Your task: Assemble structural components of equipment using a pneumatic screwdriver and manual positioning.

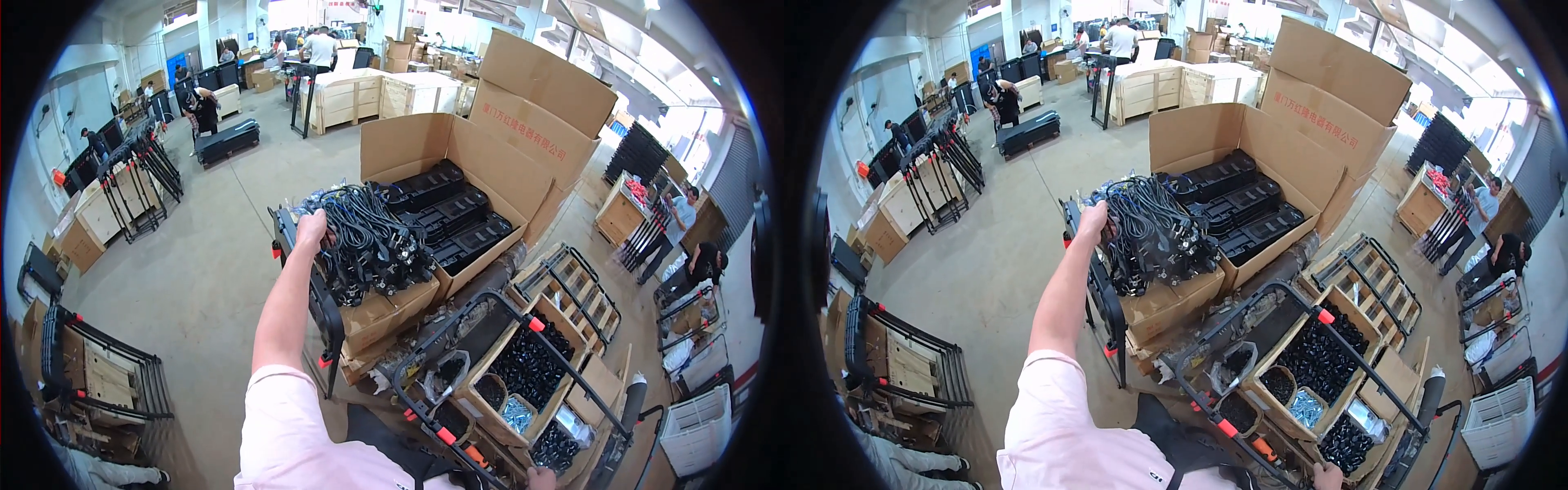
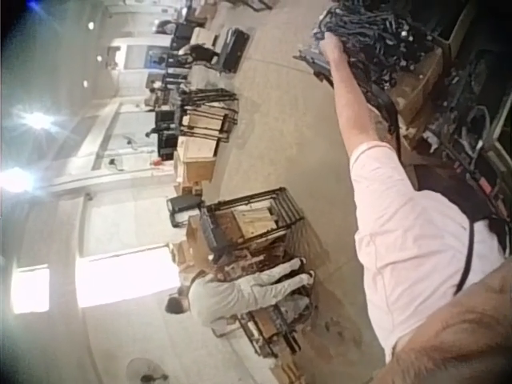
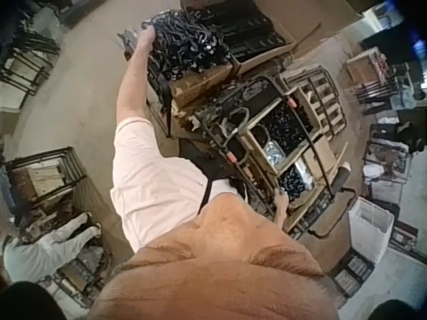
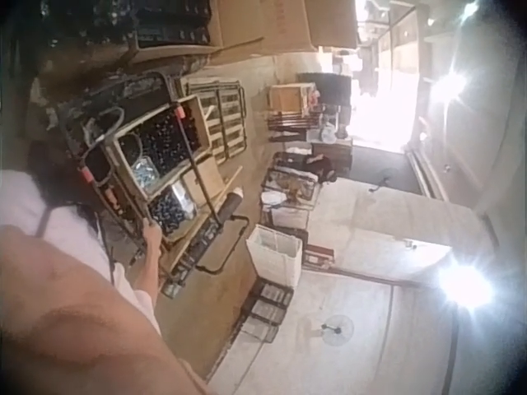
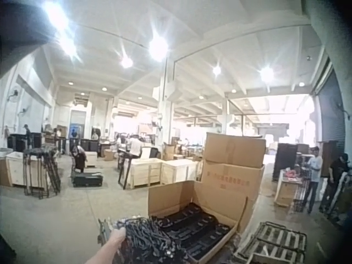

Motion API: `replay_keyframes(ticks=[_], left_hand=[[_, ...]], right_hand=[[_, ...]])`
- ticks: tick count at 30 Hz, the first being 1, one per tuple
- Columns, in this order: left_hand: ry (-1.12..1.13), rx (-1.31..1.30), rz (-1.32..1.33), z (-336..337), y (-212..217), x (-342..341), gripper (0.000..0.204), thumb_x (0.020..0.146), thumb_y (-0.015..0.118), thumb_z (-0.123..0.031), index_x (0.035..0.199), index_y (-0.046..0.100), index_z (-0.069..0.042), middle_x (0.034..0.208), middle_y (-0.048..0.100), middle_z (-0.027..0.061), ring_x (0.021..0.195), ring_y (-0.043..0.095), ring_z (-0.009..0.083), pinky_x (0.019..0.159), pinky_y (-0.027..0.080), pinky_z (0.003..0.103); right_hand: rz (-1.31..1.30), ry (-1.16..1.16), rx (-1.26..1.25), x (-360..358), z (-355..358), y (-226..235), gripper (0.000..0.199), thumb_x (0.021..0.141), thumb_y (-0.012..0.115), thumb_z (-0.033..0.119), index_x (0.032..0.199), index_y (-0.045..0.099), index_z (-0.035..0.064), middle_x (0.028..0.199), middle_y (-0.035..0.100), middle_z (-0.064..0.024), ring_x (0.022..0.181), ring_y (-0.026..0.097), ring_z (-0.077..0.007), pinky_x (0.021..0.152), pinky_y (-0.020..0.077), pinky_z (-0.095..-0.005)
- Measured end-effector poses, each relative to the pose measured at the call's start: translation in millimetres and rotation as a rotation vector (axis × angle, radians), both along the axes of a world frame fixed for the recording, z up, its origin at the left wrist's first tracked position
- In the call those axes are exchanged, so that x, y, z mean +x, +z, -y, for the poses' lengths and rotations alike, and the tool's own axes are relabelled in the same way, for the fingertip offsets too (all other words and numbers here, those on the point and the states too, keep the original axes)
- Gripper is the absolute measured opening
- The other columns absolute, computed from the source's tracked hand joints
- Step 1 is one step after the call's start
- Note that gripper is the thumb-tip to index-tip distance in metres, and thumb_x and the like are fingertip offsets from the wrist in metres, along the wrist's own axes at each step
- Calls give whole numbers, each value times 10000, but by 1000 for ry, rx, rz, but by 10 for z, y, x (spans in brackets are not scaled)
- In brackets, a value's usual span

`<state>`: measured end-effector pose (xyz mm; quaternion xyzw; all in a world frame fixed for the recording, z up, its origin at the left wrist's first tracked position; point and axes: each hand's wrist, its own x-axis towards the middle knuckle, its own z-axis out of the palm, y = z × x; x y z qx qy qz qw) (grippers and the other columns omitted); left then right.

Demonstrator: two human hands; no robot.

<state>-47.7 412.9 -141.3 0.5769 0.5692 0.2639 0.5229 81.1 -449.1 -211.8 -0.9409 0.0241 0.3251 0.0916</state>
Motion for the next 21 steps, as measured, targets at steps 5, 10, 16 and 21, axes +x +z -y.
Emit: replay_keyframes(ticks=[5, 10, 16, 21], left_hand=[[75, 177, 723, 396, 295, 3, 164, 1028, 466, -192, 1005, 527, -41, 767, 643, 96, 592, 645, 205, 519, 529, 344], [-193, 430, 849, 1215, 972, 115, 175, 1086, 525, -217, 1016, 539, -58, 708, 567, 12, 547, 517, 104, 503, 432, 285], [-648, 335, 783, 2672, 1438, 164, 249, 1117, 507, -224, 970, 598, -45, 701, 576, -4, 576, 517, 80, 564, 422, 254], [-1152, 114, 671, 3930, 923, 398, 253, 1119, 497, -239, 981, 592, -49, 697, 581, -1, 600, 544, 89, 584, 448, 265]], right_hand=[[41, 78, 4, -46, -123, 112, 583, 1061, 602, 445, 1447, 594, 8, 1448, 606, -229, 1309, 573, -429, 1087, 482, -543], [433, 245, 176, 183, -111, -111, 372, 928, 665, 339, 888, 750, -21, 891, 747, -252, 891, 726, -447, 784, 555, -501], [465, 273, 536, 228, -1217, 1079, 376, 961, 672, 347, 971, 736, -23, 831, 711, -229, 763, 713, -285, 725, 548, -400], [213, 134, 1388, 278, -1993, 1824, 379, 1123, 526, 261, 1393, 643, 22, 976, 709, -51, 798, 631, -73, 676, 486, -220]])
